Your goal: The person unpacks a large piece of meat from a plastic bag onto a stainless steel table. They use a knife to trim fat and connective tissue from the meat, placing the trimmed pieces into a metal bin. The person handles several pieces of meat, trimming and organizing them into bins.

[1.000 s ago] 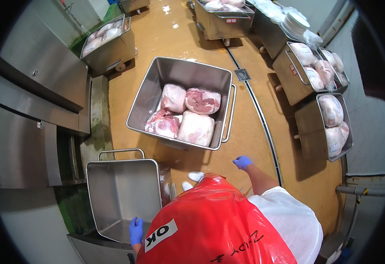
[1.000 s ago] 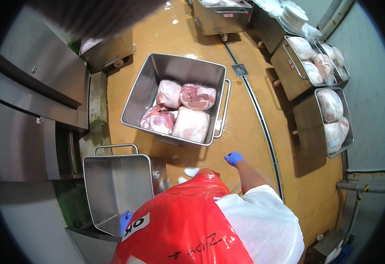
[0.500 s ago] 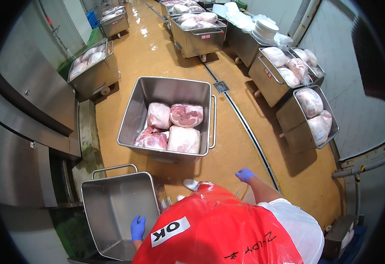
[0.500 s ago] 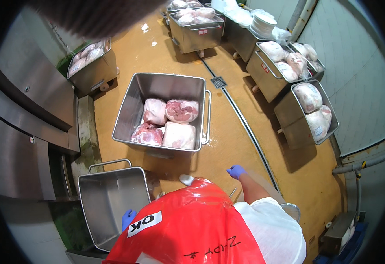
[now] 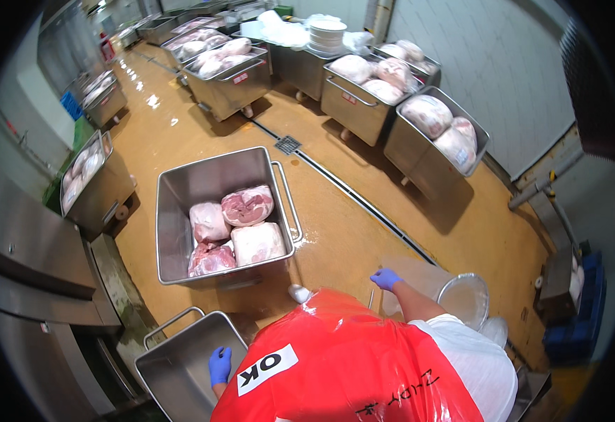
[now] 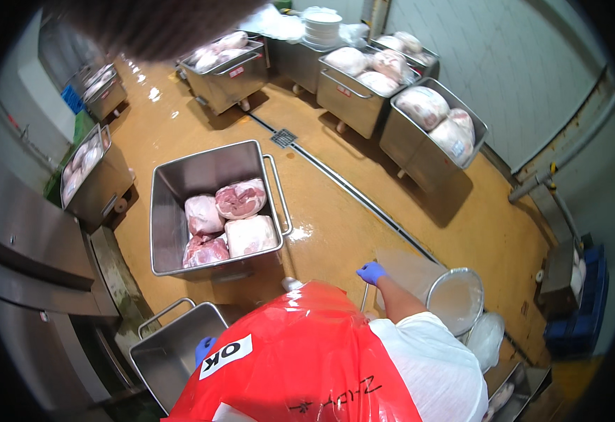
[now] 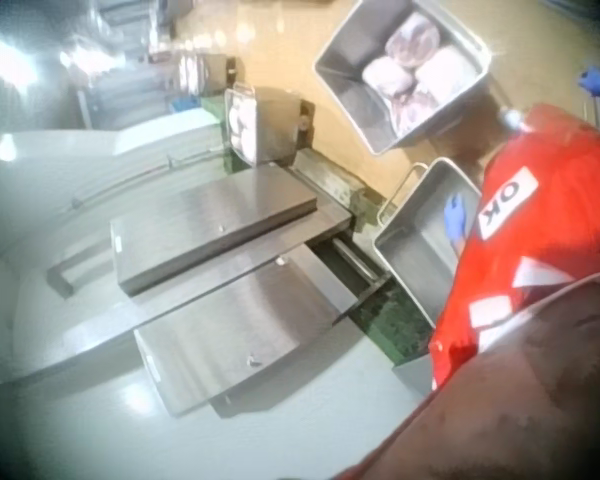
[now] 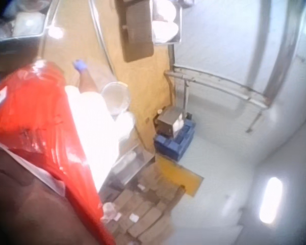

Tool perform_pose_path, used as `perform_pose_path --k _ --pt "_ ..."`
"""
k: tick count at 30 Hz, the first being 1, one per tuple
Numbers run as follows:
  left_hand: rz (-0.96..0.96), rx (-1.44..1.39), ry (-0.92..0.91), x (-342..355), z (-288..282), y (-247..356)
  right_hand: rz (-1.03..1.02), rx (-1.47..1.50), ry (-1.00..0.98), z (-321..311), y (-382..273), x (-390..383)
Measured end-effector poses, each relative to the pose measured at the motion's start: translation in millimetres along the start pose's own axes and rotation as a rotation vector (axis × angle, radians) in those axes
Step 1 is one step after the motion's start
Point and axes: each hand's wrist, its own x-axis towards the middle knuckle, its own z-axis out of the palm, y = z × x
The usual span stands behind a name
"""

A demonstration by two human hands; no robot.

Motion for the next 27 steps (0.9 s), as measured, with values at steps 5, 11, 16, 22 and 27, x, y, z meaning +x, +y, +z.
perform_pose_path --k 5,11,16,22,27 --pt "0.11 0.108 -0.077 23.9 -13.6 45.0 -0.012 -0.024 0.09 30.4 58.5 -15.1" --pt "0.167 0.281 -0.179 71.8 -24.2 44.3 0.097 -0.002 0.056 54.8 76.6 -24.0" --pt "0.175 0.075 -0.16 87.8 -24.8 30.0 0.027 -0.074 0.08 55.2 71.6 -15.4" --pt "0.206 0.167 -0.052 48.3 -27.4 62.3 0.107 0.231 0.037 46.6 62.1 6.2" --pt "0.08 0.108 0.06 9.7 -29.5 40.1 0.086 0.261 -0.003 27.7 21.4 17.9"
